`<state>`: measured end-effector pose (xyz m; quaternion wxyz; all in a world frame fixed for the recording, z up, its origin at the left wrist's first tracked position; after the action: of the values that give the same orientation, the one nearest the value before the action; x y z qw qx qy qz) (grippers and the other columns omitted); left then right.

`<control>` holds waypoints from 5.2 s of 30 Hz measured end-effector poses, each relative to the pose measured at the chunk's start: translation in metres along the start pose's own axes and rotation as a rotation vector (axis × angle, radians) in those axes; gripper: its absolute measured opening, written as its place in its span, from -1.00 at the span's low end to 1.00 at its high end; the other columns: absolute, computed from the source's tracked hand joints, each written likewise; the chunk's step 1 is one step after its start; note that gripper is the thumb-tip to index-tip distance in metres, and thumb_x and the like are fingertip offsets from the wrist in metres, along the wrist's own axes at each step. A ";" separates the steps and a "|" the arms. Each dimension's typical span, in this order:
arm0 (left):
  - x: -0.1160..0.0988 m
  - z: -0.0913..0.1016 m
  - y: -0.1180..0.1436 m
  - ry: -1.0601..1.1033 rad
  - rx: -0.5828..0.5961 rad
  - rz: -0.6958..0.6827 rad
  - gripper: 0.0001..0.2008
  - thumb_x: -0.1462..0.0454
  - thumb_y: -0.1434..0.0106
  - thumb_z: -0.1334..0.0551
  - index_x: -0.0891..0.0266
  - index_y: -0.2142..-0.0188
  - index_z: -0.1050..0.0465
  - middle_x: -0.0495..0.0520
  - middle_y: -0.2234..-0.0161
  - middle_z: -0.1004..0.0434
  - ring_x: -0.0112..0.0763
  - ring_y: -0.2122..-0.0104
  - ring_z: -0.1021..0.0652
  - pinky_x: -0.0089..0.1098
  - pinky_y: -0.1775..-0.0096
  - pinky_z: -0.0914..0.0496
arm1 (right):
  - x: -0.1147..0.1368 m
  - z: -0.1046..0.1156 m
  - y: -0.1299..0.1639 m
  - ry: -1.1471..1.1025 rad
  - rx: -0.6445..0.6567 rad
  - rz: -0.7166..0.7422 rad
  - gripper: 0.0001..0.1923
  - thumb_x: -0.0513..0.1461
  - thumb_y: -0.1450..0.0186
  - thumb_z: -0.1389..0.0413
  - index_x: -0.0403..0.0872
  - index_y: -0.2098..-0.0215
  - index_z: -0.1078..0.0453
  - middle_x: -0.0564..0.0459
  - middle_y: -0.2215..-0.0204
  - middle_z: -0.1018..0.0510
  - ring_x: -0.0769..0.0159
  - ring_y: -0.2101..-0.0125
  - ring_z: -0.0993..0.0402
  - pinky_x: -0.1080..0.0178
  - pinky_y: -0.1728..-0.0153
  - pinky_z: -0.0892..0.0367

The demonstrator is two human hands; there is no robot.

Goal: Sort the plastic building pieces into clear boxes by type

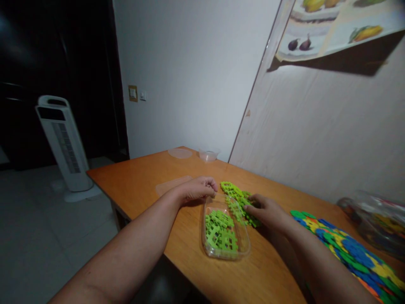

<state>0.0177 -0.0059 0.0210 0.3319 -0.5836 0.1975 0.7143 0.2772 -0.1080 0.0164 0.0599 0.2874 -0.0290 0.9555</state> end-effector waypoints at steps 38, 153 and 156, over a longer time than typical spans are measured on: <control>0.000 -0.001 0.001 0.026 0.005 -0.005 -0.81 0.33 0.00 -0.24 0.27 0.32 -0.40 -0.05 0.48 -0.37 -0.56 0.55 -0.34 -0.51 0.54 -0.10 | 0.072 0.038 0.037 -0.239 0.072 0.174 -0.52 0.12 -0.22 -0.09 -0.05 0.10 -0.42 0.00 0.18 -0.56 0.24 0.21 -0.45 0.28 0.26 -0.34; -0.003 0.000 0.004 0.074 0.039 0.053 -0.80 0.34 0.04 -0.27 0.27 0.36 -0.39 -0.06 0.49 -0.38 -0.55 0.55 -0.38 -0.51 0.54 -0.14 | 0.013 -0.016 0.001 0.291 -0.140 0.305 -0.60 -0.16 -0.22 -0.09 -0.05 -0.02 -0.41 -0.11 0.07 -0.53 0.11 0.07 -0.40 0.15 0.08 -0.27; -0.002 0.000 0.003 0.063 0.025 0.045 -0.81 0.33 0.04 -0.27 0.27 0.35 -0.39 -0.05 0.49 -0.38 -0.55 0.55 -0.38 -0.51 0.53 -0.14 | 0.020 -0.022 0.002 0.370 -0.108 0.401 -0.65 -0.15 -0.26 -0.07 0.02 0.01 -0.46 -0.09 0.00 -0.47 0.10 -0.01 -0.33 0.12 0.00 -0.21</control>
<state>0.0153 -0.0087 0.0226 0.3166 -0.5969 0.2301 0.7004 0.2480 -0.1056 0.0092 -0.1108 0.0928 -0.1250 0.9816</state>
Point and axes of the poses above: each hand's wrist, its own y-axis away from the middle knuckle, its own z-axis out of the back of the hand, x = y × z, the point moved 1 cm from there along -y, towards the middle knuckle
